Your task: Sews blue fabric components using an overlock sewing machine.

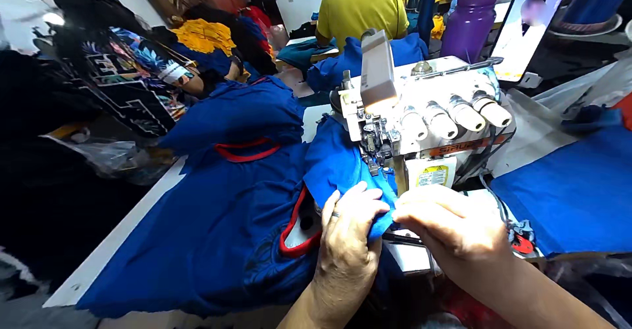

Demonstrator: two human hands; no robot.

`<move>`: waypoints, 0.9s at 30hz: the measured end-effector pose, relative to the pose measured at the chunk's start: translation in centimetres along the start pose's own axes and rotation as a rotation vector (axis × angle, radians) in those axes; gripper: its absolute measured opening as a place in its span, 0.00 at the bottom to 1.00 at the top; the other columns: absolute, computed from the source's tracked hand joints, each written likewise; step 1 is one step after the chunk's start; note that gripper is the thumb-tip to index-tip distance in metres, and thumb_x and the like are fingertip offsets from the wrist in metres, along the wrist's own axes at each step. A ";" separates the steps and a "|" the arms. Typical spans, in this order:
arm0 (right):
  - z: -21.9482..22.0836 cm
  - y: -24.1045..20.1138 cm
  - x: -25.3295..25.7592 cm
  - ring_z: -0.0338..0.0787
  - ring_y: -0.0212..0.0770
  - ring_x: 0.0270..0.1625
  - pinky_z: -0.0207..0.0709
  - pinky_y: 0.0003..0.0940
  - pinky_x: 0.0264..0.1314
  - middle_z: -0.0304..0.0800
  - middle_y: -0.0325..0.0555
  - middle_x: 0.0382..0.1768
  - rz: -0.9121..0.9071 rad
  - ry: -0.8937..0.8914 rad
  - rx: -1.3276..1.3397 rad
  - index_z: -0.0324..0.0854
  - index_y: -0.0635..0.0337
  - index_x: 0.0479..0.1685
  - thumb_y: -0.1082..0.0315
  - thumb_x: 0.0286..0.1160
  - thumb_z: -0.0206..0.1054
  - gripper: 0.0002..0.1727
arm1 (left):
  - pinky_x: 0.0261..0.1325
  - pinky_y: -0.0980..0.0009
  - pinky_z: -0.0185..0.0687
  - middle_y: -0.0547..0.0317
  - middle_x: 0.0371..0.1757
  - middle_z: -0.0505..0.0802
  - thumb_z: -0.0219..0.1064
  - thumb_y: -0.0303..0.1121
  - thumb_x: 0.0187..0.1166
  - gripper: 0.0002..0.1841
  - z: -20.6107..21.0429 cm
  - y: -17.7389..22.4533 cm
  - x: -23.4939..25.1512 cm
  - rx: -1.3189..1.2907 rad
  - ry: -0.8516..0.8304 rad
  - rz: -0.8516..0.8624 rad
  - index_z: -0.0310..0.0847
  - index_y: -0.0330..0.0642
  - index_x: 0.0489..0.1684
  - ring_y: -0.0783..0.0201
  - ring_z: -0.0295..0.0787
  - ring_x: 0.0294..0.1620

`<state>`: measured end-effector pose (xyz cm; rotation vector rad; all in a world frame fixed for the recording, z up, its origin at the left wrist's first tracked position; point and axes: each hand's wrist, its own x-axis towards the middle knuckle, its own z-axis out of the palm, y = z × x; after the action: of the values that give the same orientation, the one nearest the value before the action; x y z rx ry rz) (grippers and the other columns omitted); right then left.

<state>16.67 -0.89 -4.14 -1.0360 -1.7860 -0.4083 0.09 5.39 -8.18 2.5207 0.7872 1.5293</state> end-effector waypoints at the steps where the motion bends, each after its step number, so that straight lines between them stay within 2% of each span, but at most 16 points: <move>1: -0.4 0.0 -0.3 0.91 0.27 0.47 0.80 0.14 0.52 0.93 0.40 0.34 0.006 -0.009 -0.026 0.91 0.56 0.31 0.69 0.79 0.66 0.10 | 0.82 0.60 0.68 0.63 0.52 0.97 0.63 0.31 0.78 0.06 -0.2 -0.3 0.0 0.018 0.006 0.043 0.87 0.49 0.43 0.69 0.87 0.69; 4: -1.1 0.2 -2.1 0.88 0.27 0.45 0.77 0.16 0.49 0.90 0.38 0.34 0.030 -0.051 -0.043 0.87 0.54 0.33 0.65 0.84 0.63 0.12 | 0.82 0.66 0.68 0.65 0.46 0.98 0.61 0.30 0.82 0.10 -1.4 -1.0 0.1 -0.017 -0.045 0.152 0.90 0.50 0.40 0.74 0.90 0.62; 7: -1.3 0.4 -4.1 0.88 0.30 0.47 0.77 0.17 0.53 0.91 0.39 0.37 0.054 -0.103 -0.031 0.86 0.53 0.37 0.64 0.88 0.60 0.11 | 0.79 0.62 0.71 0.65 0.45 0.98 0.59 0.30 0.85 0.12 -2.2 -1.3 -0.1 0.048 -0.101 0.251 0.91 0.53 0.40 0.71 0.91 0.60; 9: -1.1 0.4 -4.8 0.88 0.31 0.48 0.77 0.17 0.55 0.91 0.42 0.38 0.072 -0.115 0.014 0.85 0.54 0.38 0.63 0.89 0.59 0.12 | 0.79 0.58 0.69 0.65 0.46 0.98 0.59 0.30 0.85 0.12 -2.7 -1.4 -0.1 0.066 -0.138 0.283 0.91 0.54 0.41 0.70 0.92 0.60; 11: -0.7 0.3 -4.9 0.89 0.30 0.49 0.78 0.17 0.55 0.91 0.42 0.38 0.090 -0.120 0.044 0.85 0.54 0.39 0.63 0.89 0.59 0.12 | 0.80 0.58 0.68 0.65 0.46 0.98 0.59 0.29 0.85 0.12 -3.1 -1.7 0.1 0.076 -0.165 0.299 0.91 0.54 0.41 0.70 0.92 0.60; 15: 0.6 1.1 -4.1 0.89 0.28 0.46 0.79 0.16 0.55 0.91 0.41 0.34 0.117 -0.122 0.078 0.87 0.57 0.36 0.66 0.86 0.61 0.11 | 0.82 0.58 0.67 0.65 0.50 0.98 0.57 0.29 0.87 0.14 -3.4 -3.3 1.0 0.053 -0.222 0.292 0.92 0.54 0.43 0.70 0.90 0.64; 19: 2.7 2.7 -2.2 0.89 0.29 0.43 0.80 0.16 0.51 0.90 0.41 0.33 0.121 -0.094 0.033 0.89 0.59 0.32 0.71 0.77 0.65 0.09 | 0.77 0.47 0.74 0.64 0.51 0.98 0.58 0.27 0.76 0.17 -3.1 -4.5 2.9 0.051 -0.275 0.155 0.97 0.54 0.41 0.64 0.92 0.64; 20: 3.1 2.9 -1.8 0.88 0.30 0.42 0.80 0.17 0.49 0.89 0.42 0.33 0.124 -0.097 -0.014 0.90 0.59 0.32 0.71 0.76 0.65 0.09 | 0.77 0.45 0.74 0.63 0.52 0.98 0.59 0.26 0.75 0.17 -3.2 -4.4 3.6 0.039 -0.320 0.090 0.97 0.52 0.42 0.62 0.92 0.65; 22: 3.4 2.9 -0.7 0.89 0.36 0.40 0.81 0.22 0.44 0.89 0.45 0.33 0.149 -0.127 -0.135 0.91 0.60 0.35 0.67 0.75 0.67 0.09 | 0.79 0.40 0.67 0.52 0.59 0.96 0.59 0.20 0.80 0.15 -3.7 -4.0 5.2 -0.041 -0.454 -0.046 0.95 0.39 0.49 0.50 0.88 0.71; 23: 3.4 2.7 -0.2 0.91 0.42 0.38 0.84 0.28 0.41 0.90 0.49 0.32 0.165 -0.145 -0.175 0.92 0.63 0.36 0.67 0.75 0.69 0.09 | 0.79 0.43 0.70 0.59 0.63 0.95 0.57 0.22 0.80 0.17 -3.6 -5.1 5.4 -0.006 -0.481 -0.022 0.95 0.43 0.53 0.55 0.86 0.74; 24: 3.4 2.6 0.0 0.93 0.44 0.37 0.85 0.31 0.39 0.92 0.50 0.32 0.179 -0.159 -0.200 0.93 0.64 0.38 0.67 0.74 0.70 0.10 | 0.78 0.43 0.71 0.59 0.66 0.93 0.56 0.22 0.80 0.18 -3.4 -5.9 5.5 0.007 -0.493 0.002 0.94 0.43 0.56 0.55 0.85 0.75; 25: 3.5 2.5 0.0 0.92 0.43 0.36 0.84 0.31 0.37 0.91 0.48 0.31 0.197 -0.172 -0.219 0.93 0.62 0.39 0.65 0.76 0.68 0.11 | 0.76 0.39 0.70 0.52 0.67 0.92 0.56 0.18 0.81 0.18 -3.2 -6.1 5.8 -0.014 -0.498 0.006 0.93 0.38 0.58 0.50 0.85 0.75; 26: 3.6 2.5 -0.2 0.90 0.39 0.35 0.81 0.28 0.35 0.88 0.43 0.30 0.227 -0.193 -0.242 0.93 0.58 0.40 0.62 0.78 0.64 0.13 | 0.75 0.42 0.73 0.54 0.68 0.92 0.55 0.19 0.80 0.20 -2.8 -7.2 5.6 0.018 -0.479 0.040 0.92 0.41 0.59 0.51 0.85 0.75; 27: 3.5 2.3 -0.4 0.88 0.36 0.34 0.80 0.26 0.33 0.87 0.40 0.29 0.245 -0.209 -0.258 0.93 0.55 0.41 0.59 0.80 0.62 0.14 | 0.76 0.50 0.77 0.61 0.70 0.91 0.54 0.21 0.78 0.23 -2.3 -8.4 5.2 0.082 -0.454 0.063 0.92 0.48 0.62 0.57 0.84 0.76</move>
<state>16.51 2.67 -6.47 -1.5076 -1.7904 -0.3963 -3.20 14.66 -5.66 2.8136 0.7145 0.8897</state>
